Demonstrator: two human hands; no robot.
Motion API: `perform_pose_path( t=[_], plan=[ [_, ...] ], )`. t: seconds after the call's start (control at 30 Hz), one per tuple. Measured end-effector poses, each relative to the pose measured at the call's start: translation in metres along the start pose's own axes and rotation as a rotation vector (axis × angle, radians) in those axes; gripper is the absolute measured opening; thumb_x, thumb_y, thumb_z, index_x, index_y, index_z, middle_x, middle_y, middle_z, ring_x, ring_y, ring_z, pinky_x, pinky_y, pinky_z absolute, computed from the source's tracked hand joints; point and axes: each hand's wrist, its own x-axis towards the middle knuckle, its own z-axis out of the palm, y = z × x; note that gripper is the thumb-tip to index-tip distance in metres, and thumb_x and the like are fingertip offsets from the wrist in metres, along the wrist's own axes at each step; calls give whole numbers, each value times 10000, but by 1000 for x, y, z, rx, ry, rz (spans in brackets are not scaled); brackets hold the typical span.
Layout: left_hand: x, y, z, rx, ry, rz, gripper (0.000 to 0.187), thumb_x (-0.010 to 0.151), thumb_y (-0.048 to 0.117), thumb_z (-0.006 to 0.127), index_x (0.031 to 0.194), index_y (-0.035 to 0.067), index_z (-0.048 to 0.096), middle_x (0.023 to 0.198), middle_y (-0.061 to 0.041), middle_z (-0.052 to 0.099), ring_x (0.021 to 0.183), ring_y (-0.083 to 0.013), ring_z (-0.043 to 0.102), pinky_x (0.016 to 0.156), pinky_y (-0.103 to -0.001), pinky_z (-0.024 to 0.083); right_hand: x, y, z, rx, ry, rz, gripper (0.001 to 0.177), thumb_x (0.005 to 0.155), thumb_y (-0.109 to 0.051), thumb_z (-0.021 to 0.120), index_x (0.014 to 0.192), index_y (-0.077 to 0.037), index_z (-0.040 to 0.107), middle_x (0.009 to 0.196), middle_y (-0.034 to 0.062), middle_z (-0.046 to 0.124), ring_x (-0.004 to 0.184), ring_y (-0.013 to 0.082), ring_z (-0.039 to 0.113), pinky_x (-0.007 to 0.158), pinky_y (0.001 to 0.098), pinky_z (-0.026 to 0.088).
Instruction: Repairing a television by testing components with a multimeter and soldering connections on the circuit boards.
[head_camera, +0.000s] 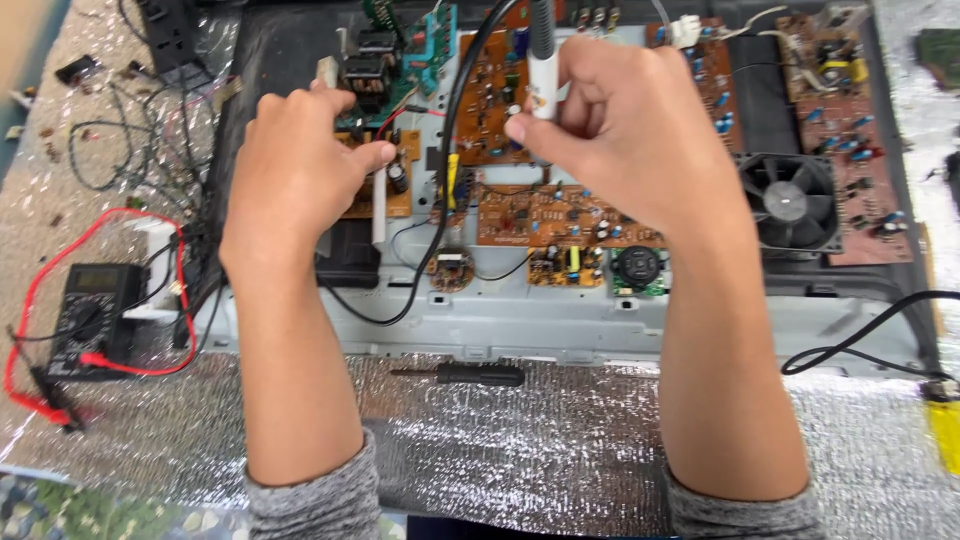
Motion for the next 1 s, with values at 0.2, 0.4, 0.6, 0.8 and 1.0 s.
perform_pose_path(
  t=[0.2,0.4,0.6,0.8,1.0],
  plan=[
    [-5,13,-10,14,-59,-44,610,937,319,749,1454,31,602,1011,-234,761,1350,-445,429,935,-657,425,2,-9,-4,19,-45,75,440,1024,-179,816,765,-95,470,560,-9,593,459,102,528,550,302,484],
    [-3,11,-8,18,-68,-72,605,942,325,733,1472,68,594,1015,-221,765,1334,-447,421,947,-635,421,2,-19,-8,21,-146,181,414,1011,-184,783,747,-99,476,594,-24,628,468,126,528,549,330,426],
    [-3,13,-8,20,-67,-76,609,936,336,752,1460,67,600,1030,-229,757,1339,-435,448,943,-651,428,2,-16,-4,37,-70,137,350,946,-216,876,776,-112,588,546,-40,587,473,96,497,569,303,449],
    [-4,11,-8,19,-54,-69,613,929,328,755,1461,66,600,1022,-239,748,1319,-440,460,934,-640,432,0,-2,-3,-23,-134,-86,377,1043,-97,756,785,-49,485,876,63,461,630,214,433,605,370,370],
    [-3,8,-5,4,-51,-63,631,937,332,758,1477,61,578,996,-231,748,1367,-423,394,956,-610,412,2,-17,-8,65,-99,55,118,968,-115,770,983,-71,661,888,35,659,781,179,606,678,358,503]
  ],
)
